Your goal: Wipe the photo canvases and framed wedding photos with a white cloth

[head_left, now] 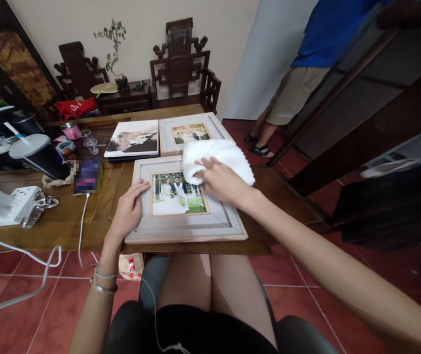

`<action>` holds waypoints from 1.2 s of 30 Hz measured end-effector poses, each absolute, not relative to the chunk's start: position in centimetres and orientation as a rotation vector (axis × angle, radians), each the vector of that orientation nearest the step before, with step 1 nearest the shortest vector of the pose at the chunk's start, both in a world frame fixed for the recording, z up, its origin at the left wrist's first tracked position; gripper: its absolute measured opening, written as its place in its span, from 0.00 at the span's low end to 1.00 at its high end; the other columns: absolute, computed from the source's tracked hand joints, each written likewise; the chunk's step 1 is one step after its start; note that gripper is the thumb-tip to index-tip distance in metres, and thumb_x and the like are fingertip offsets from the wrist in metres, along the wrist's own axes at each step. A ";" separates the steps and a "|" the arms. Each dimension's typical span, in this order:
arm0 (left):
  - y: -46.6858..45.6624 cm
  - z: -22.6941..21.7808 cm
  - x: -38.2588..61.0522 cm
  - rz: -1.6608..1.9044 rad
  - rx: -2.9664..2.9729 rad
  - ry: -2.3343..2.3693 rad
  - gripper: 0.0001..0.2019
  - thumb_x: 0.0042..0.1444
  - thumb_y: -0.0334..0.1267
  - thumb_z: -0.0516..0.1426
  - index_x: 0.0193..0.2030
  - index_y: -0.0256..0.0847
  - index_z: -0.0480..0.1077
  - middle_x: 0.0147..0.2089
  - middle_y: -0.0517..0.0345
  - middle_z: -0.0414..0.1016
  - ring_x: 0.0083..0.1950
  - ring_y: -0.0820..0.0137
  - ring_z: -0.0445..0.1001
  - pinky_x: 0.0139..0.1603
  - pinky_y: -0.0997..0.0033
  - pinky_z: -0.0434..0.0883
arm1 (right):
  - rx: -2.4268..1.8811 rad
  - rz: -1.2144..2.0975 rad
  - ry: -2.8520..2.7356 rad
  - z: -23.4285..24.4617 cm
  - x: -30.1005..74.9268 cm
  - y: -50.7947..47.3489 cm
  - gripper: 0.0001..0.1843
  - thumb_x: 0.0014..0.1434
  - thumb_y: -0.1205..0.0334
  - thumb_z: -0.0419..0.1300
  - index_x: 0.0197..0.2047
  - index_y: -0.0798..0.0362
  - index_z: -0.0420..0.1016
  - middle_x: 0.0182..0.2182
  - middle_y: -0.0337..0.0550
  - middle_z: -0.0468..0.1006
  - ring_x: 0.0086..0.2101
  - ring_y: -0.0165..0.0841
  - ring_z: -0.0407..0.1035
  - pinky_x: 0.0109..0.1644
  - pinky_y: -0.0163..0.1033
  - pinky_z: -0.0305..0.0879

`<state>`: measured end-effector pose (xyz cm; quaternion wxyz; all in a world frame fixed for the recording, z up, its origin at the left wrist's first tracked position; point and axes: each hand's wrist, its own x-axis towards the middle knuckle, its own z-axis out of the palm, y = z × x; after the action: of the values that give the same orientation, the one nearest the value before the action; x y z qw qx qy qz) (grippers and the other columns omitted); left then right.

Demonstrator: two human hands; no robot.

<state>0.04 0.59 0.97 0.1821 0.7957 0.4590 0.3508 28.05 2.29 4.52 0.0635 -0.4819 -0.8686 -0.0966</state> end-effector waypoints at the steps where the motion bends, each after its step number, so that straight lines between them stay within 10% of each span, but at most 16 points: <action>1: 0.6 1.0 0.1 1.002 2.236 1.304 0.20 0.62 0.28 0.46 0.55 0.37 0.74 0.61 0.47 0.74 0.69 0.63 0.65 0.71 0.50 0.59 | -1.437 -0.284 -2.622 4.2 28.1 1.8 0.21 0.50 0.77 0.54 0.44 0.60 0.81 0.53 0.60 0.76 0.56 0.48 0.67 0.63 0.55 0.60; 14: 0.8 0.8 0.0 1.002 2.252 1.278 0.21 0.61 0.27 0.47 0.56 0.40 0.73 0.61 0.49 0.74 0.69 0.64 0.64 0.72 0.51 0.58 | -1.271 0.122 -2.655 8.1 27.9 -9.8 0.24 0.49 0.79 0.53 0.44 0.51 0.80 0.54 0.52 0.77 0.54 0.45 0.72 0.53 0.46 0.72; 24: 0.3 1.0 0.2 1.081 2.127 1.347 0.17 0.59 0.28 0.50 0.45 0.42 0.79 0.50 0.55 0.82 0.56 0.63 0.77 0.63 0.57 0.69 | -1.074 -0.170 -2.768 7.8 19.8 3.3 0.22 0.60 0.79 0.52 0.54 0.56 0.76 0.66 0.54 0.63 0.67 0.48 0.52 0.67 0.57 0.52; 36: 0.0 1.5 0.5 1.119 2.150 1.299 0.17 0.60 0.27 0.49 0.46 0.40 0.78 0.54 0.51 0.79 0.57 0.63 0.76 0.64 0.56 0.69 | -1.472 -0.230 -2.718 4.3 27.1 5.0 0.21 0.53 0.80 0.53 0.44 0.58 0.82 0.47 0.60 0.79 0.48 0.48 0.73 0.52 0.51 0.65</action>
<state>0.53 0.03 1.51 0.1943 0.7669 0.4633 0.3992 27.14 4.98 4.34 0.0210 -0.4748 -0.8767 -0.0742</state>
